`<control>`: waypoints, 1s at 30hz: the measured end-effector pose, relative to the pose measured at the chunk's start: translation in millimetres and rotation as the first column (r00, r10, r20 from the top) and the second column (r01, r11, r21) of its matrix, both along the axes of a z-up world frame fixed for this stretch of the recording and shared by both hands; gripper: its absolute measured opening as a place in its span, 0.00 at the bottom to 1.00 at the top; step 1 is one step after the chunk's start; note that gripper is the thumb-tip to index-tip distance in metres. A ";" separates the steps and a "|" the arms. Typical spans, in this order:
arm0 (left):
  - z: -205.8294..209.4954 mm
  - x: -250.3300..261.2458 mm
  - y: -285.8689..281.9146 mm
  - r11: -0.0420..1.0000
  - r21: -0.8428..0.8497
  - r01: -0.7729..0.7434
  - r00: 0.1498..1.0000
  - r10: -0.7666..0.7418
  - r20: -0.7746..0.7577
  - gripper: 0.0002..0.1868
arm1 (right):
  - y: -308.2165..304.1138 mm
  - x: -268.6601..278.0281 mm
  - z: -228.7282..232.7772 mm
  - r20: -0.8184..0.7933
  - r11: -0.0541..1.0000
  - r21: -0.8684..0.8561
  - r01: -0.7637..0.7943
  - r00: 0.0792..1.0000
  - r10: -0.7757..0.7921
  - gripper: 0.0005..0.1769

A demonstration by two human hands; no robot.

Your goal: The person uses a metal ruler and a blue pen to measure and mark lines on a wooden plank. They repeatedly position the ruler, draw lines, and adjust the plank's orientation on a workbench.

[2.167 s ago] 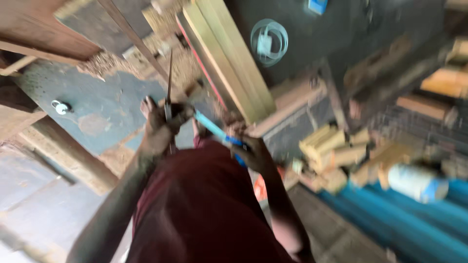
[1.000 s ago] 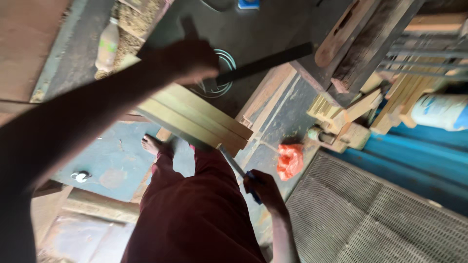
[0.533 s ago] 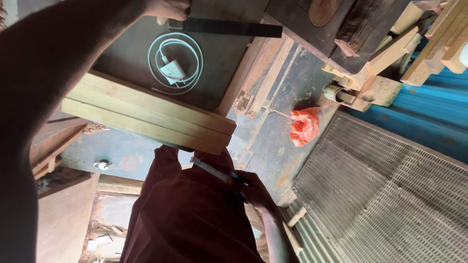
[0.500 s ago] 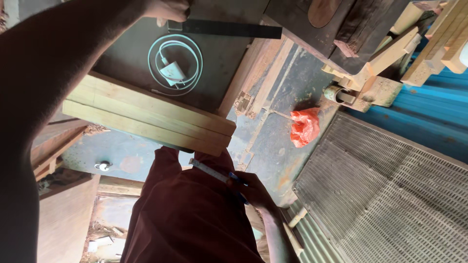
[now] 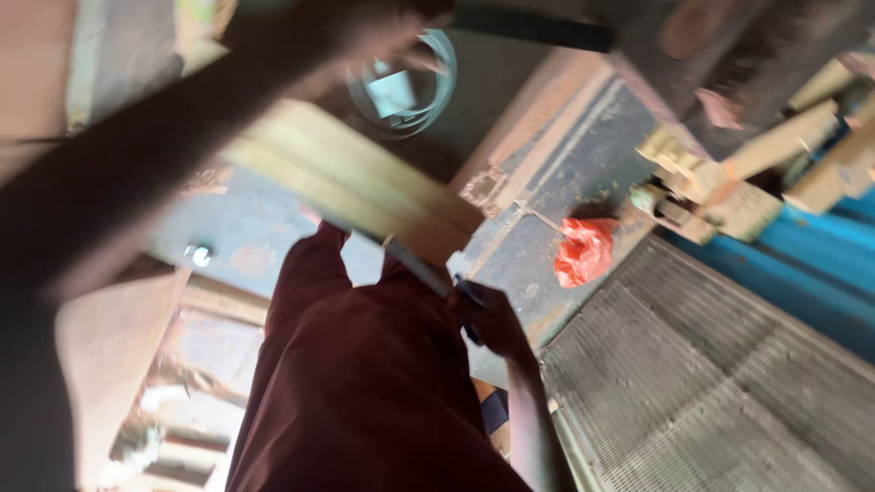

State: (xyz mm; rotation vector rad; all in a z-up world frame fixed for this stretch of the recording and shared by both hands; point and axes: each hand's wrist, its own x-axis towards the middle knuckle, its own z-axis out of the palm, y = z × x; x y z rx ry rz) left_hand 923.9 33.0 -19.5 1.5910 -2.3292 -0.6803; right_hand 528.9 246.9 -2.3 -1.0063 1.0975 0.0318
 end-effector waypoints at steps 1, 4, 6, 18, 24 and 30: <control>6.1 -7.2 31.1 0.997 0.020 -0.077 0.995 0.078 -0.063 0.25 | -5.8 8.6 4.3 -0.057 1.000 -0.009 -0.023 0.998 0.022 0.08; 25.1 -27.3 149.0 0.879 0.355 -0.318 0.903 0.395 -0.168 0.29 | -12.7 39.3 17.7 -0.159 0.993 -0.092 -0.077 0.985 0.061 0.08; 37.2 -33.3 223.3 0.741 0.554 -0.380 0.610 0.651 -0.452 0.21 | -8.6 54.2 27.5 -0.145 0.972 -0.210 -0.103 0.987 0.073 0.08; 54.4 74.4 348.6 0.668 0.316 -0.674 0.420 0.698 -0.580 0.11 | 66.7 213.4 32.2 -0.326 0.699 -0.622 -0.353 0.928 0.179 0.13; 36.4 129.6 353.5 0.733 0.572 -0.369 0.117 0.647 -0.753 0.09 | 81.4 254.3 72.5 -0.403 0.678 -0.663 -0.317 0.914 0.034 0.12; 10.9 131.9 334.7 0.738 0.543 -0.401 0.073 0.617 -0.784 0.08 | 64.6 270.2 52.9 -0.262 0.841 -0.526 -0.123 0.965 -0.023 0.15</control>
